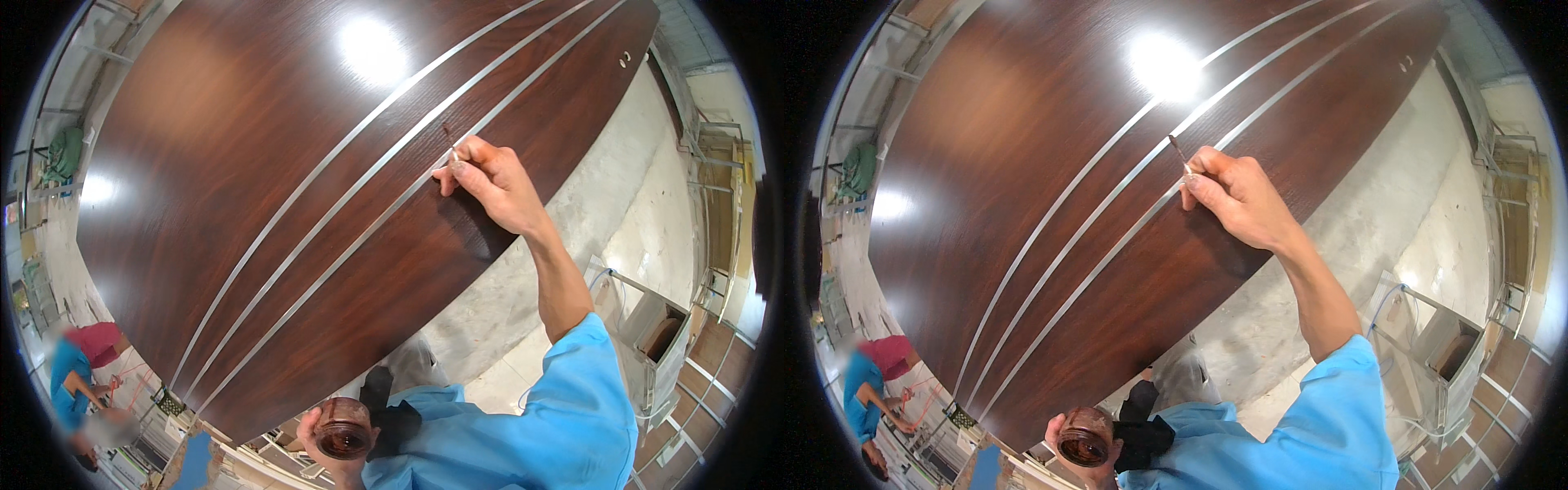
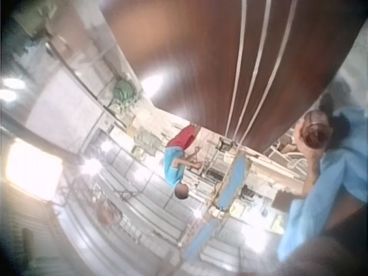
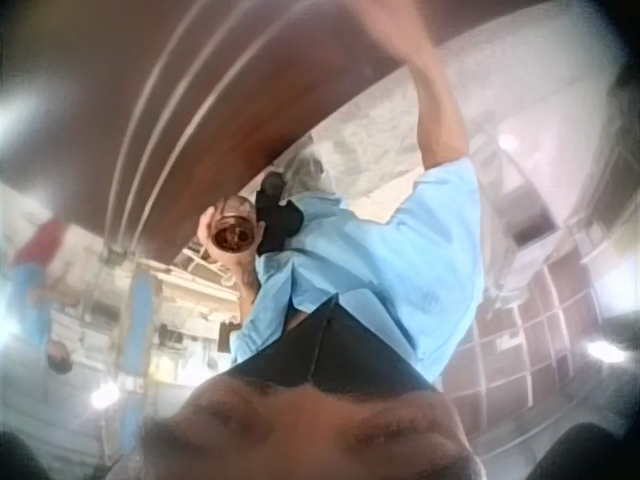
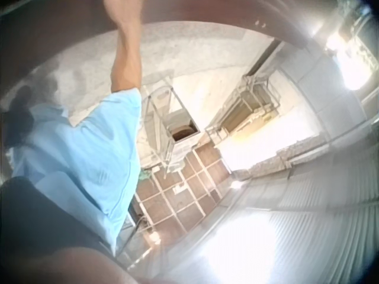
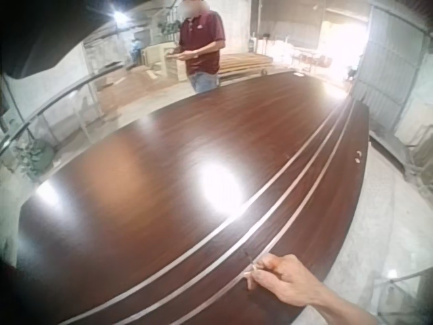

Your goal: The person applies a dark wood finish to a large curved wooden panel using a small brush and a container of finish. They repeatedly dip the brush into the container and apply the finish along the panel's surface, occasionally wiping the brush on a cloth. The work occurs in a workshop with other workers visible in the background.

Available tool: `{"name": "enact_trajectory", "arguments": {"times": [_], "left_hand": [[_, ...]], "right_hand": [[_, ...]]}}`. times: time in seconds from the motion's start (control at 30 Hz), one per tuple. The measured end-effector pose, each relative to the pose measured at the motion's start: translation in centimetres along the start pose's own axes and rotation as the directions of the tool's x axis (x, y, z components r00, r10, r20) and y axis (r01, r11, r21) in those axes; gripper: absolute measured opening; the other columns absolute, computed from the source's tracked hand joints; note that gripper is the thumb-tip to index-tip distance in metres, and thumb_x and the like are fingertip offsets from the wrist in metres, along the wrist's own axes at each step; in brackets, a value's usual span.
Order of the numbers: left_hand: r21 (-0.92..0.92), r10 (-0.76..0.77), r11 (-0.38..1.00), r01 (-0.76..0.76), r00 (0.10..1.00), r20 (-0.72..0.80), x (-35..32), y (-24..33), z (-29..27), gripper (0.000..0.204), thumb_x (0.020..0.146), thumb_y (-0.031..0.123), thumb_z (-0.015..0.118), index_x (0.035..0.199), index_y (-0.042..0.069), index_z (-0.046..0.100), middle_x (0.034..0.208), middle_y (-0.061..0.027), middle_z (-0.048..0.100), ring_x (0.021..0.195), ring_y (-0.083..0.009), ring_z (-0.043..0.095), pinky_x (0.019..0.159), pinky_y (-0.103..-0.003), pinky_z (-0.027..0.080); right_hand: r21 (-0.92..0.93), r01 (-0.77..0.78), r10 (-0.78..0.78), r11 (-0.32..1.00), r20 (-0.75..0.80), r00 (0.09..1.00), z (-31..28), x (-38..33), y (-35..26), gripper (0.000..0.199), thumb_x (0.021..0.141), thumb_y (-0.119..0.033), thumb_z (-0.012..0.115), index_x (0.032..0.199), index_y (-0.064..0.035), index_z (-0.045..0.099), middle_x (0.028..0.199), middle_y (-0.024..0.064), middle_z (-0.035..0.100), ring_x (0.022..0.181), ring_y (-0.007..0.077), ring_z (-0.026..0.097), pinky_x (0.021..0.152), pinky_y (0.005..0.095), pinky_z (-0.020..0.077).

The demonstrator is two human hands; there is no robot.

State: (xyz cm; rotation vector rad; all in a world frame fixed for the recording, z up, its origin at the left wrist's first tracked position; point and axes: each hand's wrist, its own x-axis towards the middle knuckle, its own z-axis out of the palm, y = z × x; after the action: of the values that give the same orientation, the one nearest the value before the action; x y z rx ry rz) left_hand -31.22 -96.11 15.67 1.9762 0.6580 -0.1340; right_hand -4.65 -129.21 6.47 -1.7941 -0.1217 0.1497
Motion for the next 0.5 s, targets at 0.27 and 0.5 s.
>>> {"name": "enact_trajectory", "arguments": {"times": [0.27, 0.5], "left_hand": [[0.015, 0.101, 0.995, -0.102, 0.994, 0.047, 0.0, -0.2, 0.2, 0.11, 0.043, 0.016, 0.1, 0.136, 0.01, 0.041, 0.127, -0.0073, 0.044, 0.116, -0.0245, 0.05, 0.104, -0.04, 0.044], [-0.048, 0.073, 0.996, -0.072, 0.997, 0.018, 0.0, -0.5, -0.4, 0.111, 0.045, 0.018, 0.101, 0.137, 0.009, 0.041, 0.128, -0.0082, 0.044, 0.116, -0.0246, 0.051, 0.102, -0.039, 0.046]], "right_hand": [[0.219, -0.013, 0.03, 0.976, -0.075, 0.997, -0.7, -0.2, 1.0, 0.025, 0.104, -0.022, 0.053, 0.089, -0.0035, 0.057, 0.078, 0.0055, 0.066, 0.081, 0.014, 0.063, 0.076, 0.0317, 0.0495], [0.37, 0.02, 0.03, 0.929, -0.131, 0.991, -1.4, -1.5, 2.1, 0.022, 0.106, -0.018, 0.049, 0.091, -0.0029, 0.055, 0.081, 0.0064, 0.062, 0.084, 0.0166, 0.066, 0.1, 0.0443, 0.053]]}}
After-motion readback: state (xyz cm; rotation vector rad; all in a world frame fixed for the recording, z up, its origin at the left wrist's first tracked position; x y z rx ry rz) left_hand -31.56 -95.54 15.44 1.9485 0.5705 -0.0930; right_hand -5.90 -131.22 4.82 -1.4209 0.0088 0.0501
